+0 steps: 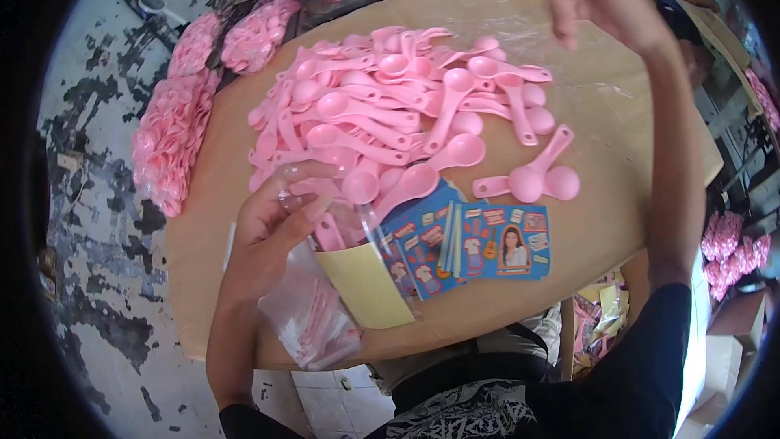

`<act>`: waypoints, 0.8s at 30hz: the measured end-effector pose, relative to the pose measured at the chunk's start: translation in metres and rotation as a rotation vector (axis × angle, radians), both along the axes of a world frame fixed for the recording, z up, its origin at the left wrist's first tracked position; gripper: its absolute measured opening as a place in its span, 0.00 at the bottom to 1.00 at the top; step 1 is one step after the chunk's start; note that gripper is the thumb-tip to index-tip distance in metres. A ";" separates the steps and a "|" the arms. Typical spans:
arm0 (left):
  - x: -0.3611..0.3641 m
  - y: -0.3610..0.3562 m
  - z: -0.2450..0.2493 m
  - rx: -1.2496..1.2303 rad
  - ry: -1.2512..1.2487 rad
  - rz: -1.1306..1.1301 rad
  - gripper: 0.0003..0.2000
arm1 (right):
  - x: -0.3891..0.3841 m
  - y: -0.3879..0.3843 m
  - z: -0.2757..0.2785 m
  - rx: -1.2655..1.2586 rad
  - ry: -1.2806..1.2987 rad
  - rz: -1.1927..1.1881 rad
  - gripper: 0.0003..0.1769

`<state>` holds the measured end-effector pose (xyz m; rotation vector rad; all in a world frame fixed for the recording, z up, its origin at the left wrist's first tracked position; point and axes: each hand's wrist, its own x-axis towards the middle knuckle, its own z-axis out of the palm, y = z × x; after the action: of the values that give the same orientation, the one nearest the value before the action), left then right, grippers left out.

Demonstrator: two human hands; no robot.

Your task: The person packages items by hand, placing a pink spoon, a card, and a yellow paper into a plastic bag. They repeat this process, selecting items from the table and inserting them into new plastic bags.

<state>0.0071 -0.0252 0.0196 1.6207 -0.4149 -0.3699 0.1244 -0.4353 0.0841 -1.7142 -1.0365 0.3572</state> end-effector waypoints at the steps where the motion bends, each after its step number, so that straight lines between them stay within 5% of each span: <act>1: -0.002 -0.001 -0.003 -0.004 0.001 -0.002 0.17 | 0.004 0.000 -0.020 -0.334 -0.348 -0.402 0.29; 2: -0.003 0.002 -0.007 -0.003 -0.011 -0.002 0.17 | 0.013 0.001 -0.042 -0.662 -0.702 -0.807 0.27; 3: 0.000 0.003 -0.005 0.002 -0.029 0.007 0.18 | 0.015 -0.003 -0.040 -0.652 -0.963 -0.709 0.20; 6: -0.002 0.002 0.001 0.011 -0.039 0.037 0.21 | -0.027 0.017 0.008 0.210 0.055 -0.148 0.18; 8: -0.006 -0.001 -0.001 -0.028 0.009 0.052 0.23 | -0.013 0.008 -0.021 -0.009 -0.081 -0.074 0.20; 10: 0.000 -0.005 0.007 -0.019 -0.023 0.049 0.23 | 0.012 -0.012 -0.047 -0.808 -0.892 -0.728 0.20; 11: 0.000 -0.004 0.010 0.035 -0.046 0.043 0.23 | 0.012 -0.019 -0.049 -0.974 -0.927 -0.746 0.19; 14: 0.001 0.001 0.006 0.074 -0.064 0.021 0.23 | -0.035 0.048 0.000 -0.117 0.025 -0.368 0.14; 15: 0.000 -0.001 0.006 0.045 -0.039 0.012 0.22 | -0.037 0.045 0.004 -0.014 0.159 -0.251 0.14; 18: -0.006 -0.006 0.004 0.001 -0.029 0.027 0.22 | -0.009 0.042 -0.030 -0.592 -1.088 -0.836 0.13; 19: -0.006 -0.006 0.005 -0.003 -0.047 0.041 0.21 | -0.010 0.046 -0.030 -0.458 -0.994 -0.721 0.13; 22: -0.002 -0.001 0.003 0.002 -0.046 0.099 0.21 | -0.064 0.080 0.007 -0.088 -0.193 -0.274 0.16; 24: 0.001 -0.003 -0.009 -0.096 -0.017 0.151 0.19 | -0.081 0.095 0.004 -0.052 -0.219 -0.034 0.13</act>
<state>0.0085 -0.0277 0.0101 1.5508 -0.3160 -0.2196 0.0431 -0.3405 0.0884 -1.8458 -1.1629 0.1783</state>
